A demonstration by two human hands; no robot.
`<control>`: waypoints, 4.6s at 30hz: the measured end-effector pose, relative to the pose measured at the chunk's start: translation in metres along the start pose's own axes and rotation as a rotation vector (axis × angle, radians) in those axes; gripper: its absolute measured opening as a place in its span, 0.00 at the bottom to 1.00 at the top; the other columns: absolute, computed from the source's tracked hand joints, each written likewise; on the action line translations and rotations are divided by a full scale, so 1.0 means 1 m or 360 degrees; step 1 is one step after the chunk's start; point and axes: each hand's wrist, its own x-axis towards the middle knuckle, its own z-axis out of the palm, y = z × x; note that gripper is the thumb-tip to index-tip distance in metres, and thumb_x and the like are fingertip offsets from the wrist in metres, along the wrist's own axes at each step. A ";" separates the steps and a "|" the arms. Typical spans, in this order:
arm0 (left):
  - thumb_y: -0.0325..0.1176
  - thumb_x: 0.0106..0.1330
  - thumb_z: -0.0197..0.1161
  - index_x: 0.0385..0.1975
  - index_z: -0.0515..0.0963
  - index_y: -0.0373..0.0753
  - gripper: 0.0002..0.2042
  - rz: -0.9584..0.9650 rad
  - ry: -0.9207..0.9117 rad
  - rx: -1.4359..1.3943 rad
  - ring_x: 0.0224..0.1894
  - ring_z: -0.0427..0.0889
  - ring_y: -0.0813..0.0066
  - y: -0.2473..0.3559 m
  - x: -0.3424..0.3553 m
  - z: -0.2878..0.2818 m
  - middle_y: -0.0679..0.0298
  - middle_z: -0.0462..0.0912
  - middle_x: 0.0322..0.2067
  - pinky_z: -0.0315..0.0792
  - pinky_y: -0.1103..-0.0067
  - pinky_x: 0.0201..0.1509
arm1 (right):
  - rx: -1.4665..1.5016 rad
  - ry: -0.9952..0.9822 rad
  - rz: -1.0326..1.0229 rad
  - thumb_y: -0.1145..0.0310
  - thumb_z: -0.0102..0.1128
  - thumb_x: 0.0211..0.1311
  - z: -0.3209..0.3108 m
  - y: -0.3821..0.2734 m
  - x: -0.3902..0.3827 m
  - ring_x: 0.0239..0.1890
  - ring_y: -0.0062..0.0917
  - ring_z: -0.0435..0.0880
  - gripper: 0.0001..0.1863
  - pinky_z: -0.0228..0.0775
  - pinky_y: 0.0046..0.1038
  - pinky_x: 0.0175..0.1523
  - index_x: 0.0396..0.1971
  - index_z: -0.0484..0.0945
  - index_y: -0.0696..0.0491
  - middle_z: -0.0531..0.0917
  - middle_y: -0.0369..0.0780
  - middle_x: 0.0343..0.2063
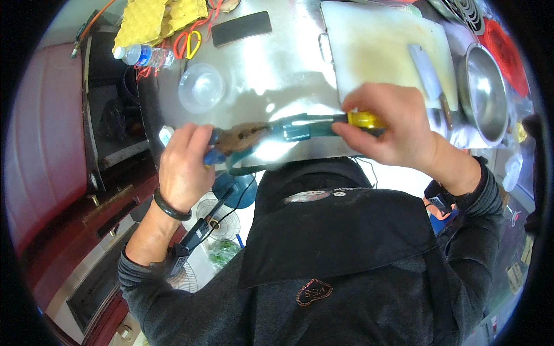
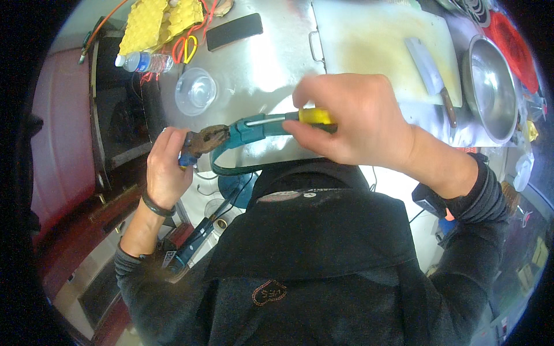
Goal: The person uses a screwdriver and pliers to tighten and adjust a joint on a green metal fan stand. They work at a stainless steel table and later sit on the floor to continue the repair, manipulating the joint and tools throughout.
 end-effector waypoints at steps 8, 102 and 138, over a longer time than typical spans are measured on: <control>0.15 0.43 0.63 0.45 0.77 0.38 0.24 0.0146 0.0056 0.0104 0.38 0.77 0.51 0.004 0.001 0.001 0.56 0.75 0.34 0.73 0.64 0.41 | 0.1203 -0.1331 0.1607 0.50 0.55 0.74 -0.034 0.001 0.013 0.13 0.16 0.62 0.28 0.53 0.23 0.22 0.20 0.83 0.57 0.66 0.29 0.08; 0.14 0.44 0.62 0.39 0.76 0.38 0.20 0.0056 -0.0062 -0.0093 0.40 0.77 0.49 0.009 0.027 0.006 0.55 0.75 0.33 0.72 0.61 0.43 | 0.0491 -0.0735 0.0605 0.70 0.62 0.68 -0.023 0.009 -0.007 0.13 0.18 0.71 0.06 0.58 0.22 0.18 0.31 0.78 0.54 0.73 0.33 0.13; 0.13 0.43 0.63 0.42 0.76 0.38 0.23 -0.0127 -0.0004 -0.0328 0.40 0.77 0.48 0.011 0.020 0.016 0.54 0.75 0.33 0.72 0.61 0.43 | -0.0582 -0.0377 -0.0181 0.70 0.71 0.58 -0.013 0.002 -0.006 0.15 0.30 0.75 0.08 0.63 0.33 0.20 0.35 0.81 0.54 0.71 0.38 0.15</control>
